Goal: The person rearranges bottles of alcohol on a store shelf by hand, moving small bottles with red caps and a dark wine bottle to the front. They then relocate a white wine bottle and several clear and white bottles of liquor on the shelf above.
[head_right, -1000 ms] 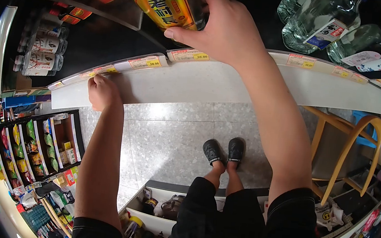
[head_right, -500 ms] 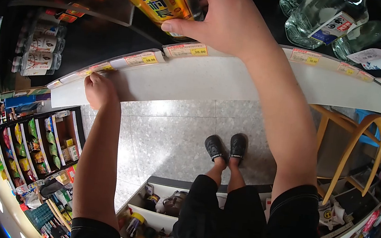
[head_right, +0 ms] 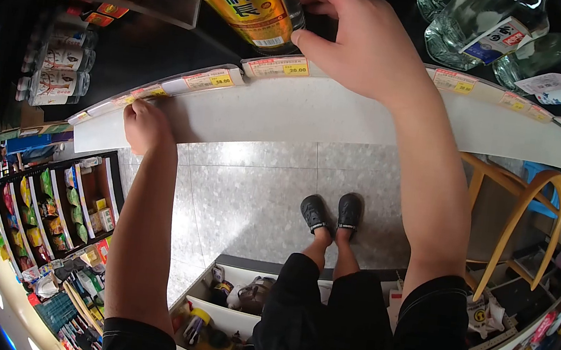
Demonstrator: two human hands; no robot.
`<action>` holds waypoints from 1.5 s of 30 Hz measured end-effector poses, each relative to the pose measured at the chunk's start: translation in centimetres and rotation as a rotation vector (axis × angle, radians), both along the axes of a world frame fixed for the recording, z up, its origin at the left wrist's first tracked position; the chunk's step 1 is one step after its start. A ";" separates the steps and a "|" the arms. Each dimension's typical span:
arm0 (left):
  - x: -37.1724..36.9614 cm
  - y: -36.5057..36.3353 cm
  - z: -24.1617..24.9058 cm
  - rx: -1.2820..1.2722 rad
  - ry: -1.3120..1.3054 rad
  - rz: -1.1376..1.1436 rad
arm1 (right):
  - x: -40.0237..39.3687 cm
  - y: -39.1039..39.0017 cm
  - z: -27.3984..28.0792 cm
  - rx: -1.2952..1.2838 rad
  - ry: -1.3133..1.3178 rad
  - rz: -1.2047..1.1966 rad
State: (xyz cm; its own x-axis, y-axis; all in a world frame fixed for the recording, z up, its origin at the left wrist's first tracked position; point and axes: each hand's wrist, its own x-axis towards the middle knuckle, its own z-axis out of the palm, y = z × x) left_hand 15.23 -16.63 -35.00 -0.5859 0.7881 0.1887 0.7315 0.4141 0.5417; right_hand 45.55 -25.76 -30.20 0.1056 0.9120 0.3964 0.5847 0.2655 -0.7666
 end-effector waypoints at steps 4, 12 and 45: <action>0.3 -0.1 0.4 -0.002 0.011 -0.005 | -0.7 0.0 -0.3 -0.065 -0.124 -0.107; 0.1 0.0 0.3 -0.010 0.017 0.005 | -1.9 0.1 0.0 -0.043 -0.140 -0.167; -0.4 -0.2 0.5 -0.111 0.038 -0.007 | 2.0 4.2 1.7 0.021 0.949 -0.210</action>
